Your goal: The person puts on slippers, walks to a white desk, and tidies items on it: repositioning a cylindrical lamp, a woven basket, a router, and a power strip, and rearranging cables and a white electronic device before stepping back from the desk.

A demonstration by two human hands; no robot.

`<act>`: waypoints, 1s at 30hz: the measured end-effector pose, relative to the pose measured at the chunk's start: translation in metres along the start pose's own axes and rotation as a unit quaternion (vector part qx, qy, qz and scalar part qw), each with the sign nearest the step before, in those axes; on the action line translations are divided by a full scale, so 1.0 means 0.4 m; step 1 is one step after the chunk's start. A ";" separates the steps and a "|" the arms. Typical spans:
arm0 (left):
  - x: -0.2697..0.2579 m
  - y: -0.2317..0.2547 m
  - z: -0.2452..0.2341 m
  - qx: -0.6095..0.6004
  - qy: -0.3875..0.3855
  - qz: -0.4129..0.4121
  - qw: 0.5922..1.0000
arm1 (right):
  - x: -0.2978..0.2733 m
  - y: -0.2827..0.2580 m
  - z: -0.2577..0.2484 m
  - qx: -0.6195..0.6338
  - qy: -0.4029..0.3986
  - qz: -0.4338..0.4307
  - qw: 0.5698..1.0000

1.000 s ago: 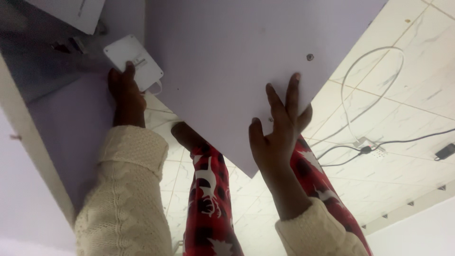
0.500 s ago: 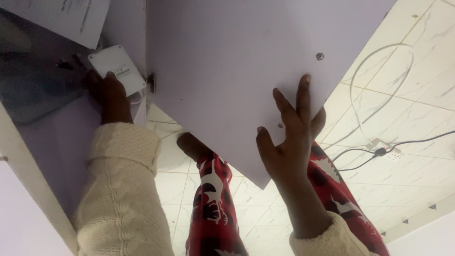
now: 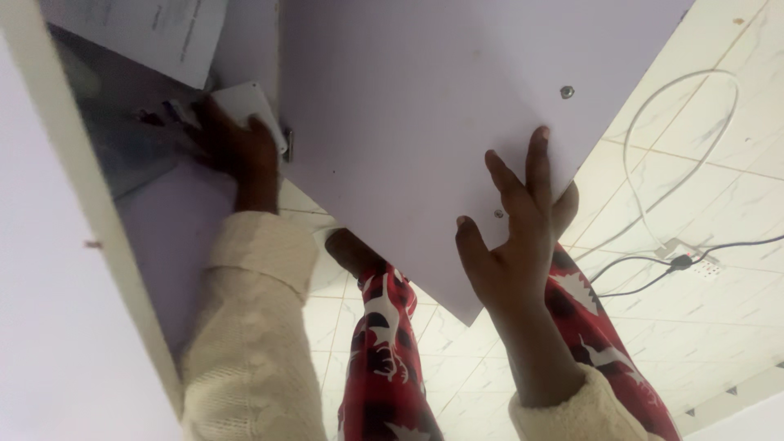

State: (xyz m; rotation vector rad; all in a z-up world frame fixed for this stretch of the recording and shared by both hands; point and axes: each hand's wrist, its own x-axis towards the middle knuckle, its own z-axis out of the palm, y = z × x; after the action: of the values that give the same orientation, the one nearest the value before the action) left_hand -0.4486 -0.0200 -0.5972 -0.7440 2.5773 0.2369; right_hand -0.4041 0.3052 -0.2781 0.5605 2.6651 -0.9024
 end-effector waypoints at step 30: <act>-0.892 0.212 -0.811 -0.318 0.081 0.141 0.934 | -0.032 -0.304 0.025 0.350 -0.273 -0.137 0.886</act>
State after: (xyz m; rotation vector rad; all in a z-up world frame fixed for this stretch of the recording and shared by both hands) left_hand -0.3445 0.1262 -0.1415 -0.6073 2.7684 1.1884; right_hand -0.4452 0.2067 -0.2177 0.0208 1.8823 -1.8117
